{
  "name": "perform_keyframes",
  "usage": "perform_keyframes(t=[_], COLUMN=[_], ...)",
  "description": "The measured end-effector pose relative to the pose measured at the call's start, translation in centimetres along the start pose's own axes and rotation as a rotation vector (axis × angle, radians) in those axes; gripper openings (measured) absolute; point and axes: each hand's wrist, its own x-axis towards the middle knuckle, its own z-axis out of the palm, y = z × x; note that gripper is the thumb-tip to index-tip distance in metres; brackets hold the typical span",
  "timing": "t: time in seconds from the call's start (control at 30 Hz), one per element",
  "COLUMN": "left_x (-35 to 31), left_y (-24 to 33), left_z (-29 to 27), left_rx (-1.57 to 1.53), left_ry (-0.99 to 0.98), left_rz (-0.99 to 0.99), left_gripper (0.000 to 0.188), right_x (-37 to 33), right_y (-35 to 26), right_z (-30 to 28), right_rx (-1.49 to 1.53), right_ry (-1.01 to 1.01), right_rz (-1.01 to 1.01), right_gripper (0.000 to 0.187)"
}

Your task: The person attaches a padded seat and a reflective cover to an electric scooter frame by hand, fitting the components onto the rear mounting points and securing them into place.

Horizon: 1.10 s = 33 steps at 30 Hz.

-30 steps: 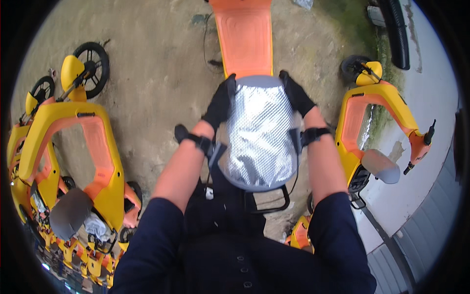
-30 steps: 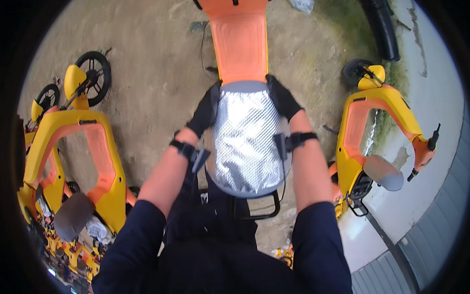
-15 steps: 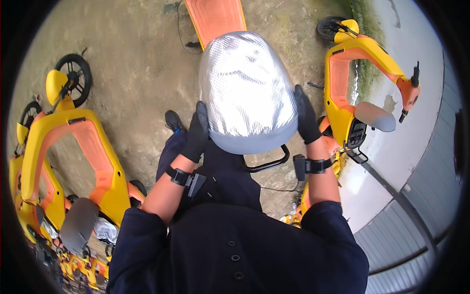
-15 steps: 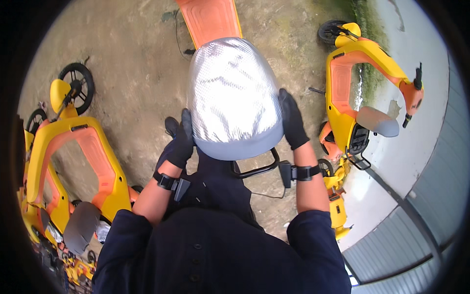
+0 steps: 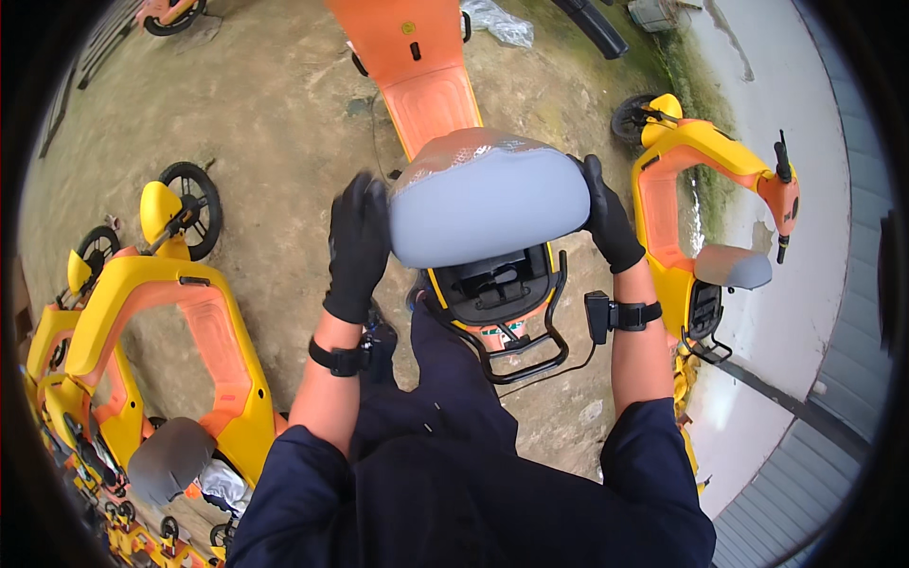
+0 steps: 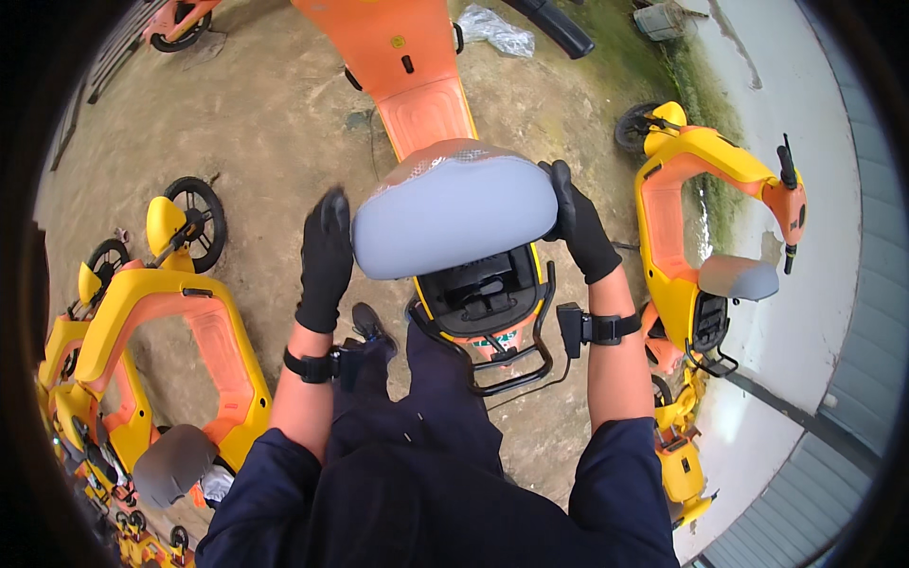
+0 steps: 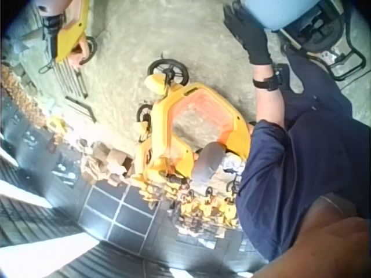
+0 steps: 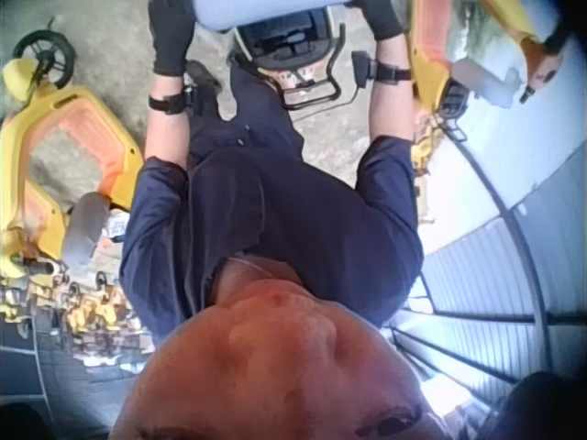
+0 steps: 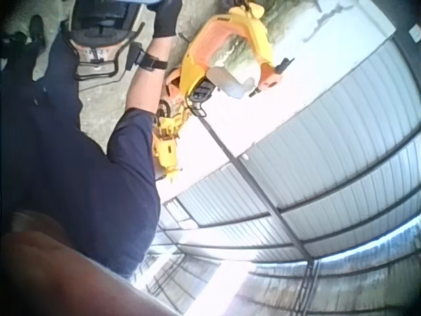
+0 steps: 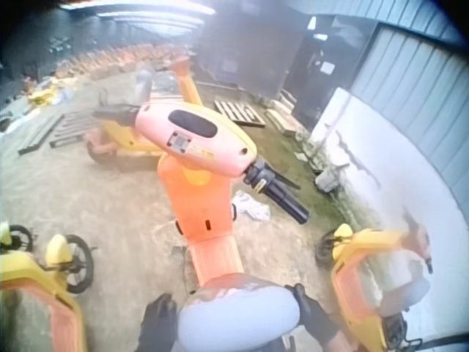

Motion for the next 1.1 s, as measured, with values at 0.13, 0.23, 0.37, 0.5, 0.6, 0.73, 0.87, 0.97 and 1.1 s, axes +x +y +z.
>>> perform_keyframes(t=[0.13,0.23,0.37,0.5,0.6,0.73,0.87,0.97,1.1], left_x=[4.9,7.2,9.3,8.7,10.3,11.5,8.4,7.7,8.3], left_y=[6.9,11.6,13.1,14.3,14.3,10.2,5.5,4.6,5.0], left_z=[0.1,2.0,2.2,2.8,2.2,-0.1,-1.8,-0.7,0.3], left_rx=[-0.014,0.175,0.059,0.228,0.208,0.15,0.034,-0.022,0.175], left_ry=[-0.362,-0.504,-0.857,-0.85,-0.792,-0.686,-0.62,-0.409,-0.194], left_rz=[0.572,0.489,0.34,0.364,0.372,0.239,0.133,0.108,0.218], left_gripper=[0.044,0.078,0.095,0.092,0.091,0.093,0.096,0.084,0.067], right_x=[3.3,4.4,6.0,6.7,7.7,8.9,9.6,9.5,10.9], right_y=[2.2,1.2,1.4,1.3,1.0,-0.1,-1.8,-2.4,-2.3], right_z=[-0.6,1.2,3.8,3.7,3.9,3.7,3.7,4.2,5.5], right_rx=[-0.283,-0.159,0.168,-0.051,-0.104,-0.196,-0.179,-0.233,-0.414], right_ry=[0.065,0.011,0.104,0.238,0.239,0.079,0.018,0.067,0.509], right_rz=[-0.433,-0.443,-0.552,-0.695,-0.755,-0.814,-0.92,-0.809,-0.959], right_gripper=[0.06,0.052,0.042,0.036,0.035,0.035,0.034,0.029,0.018])
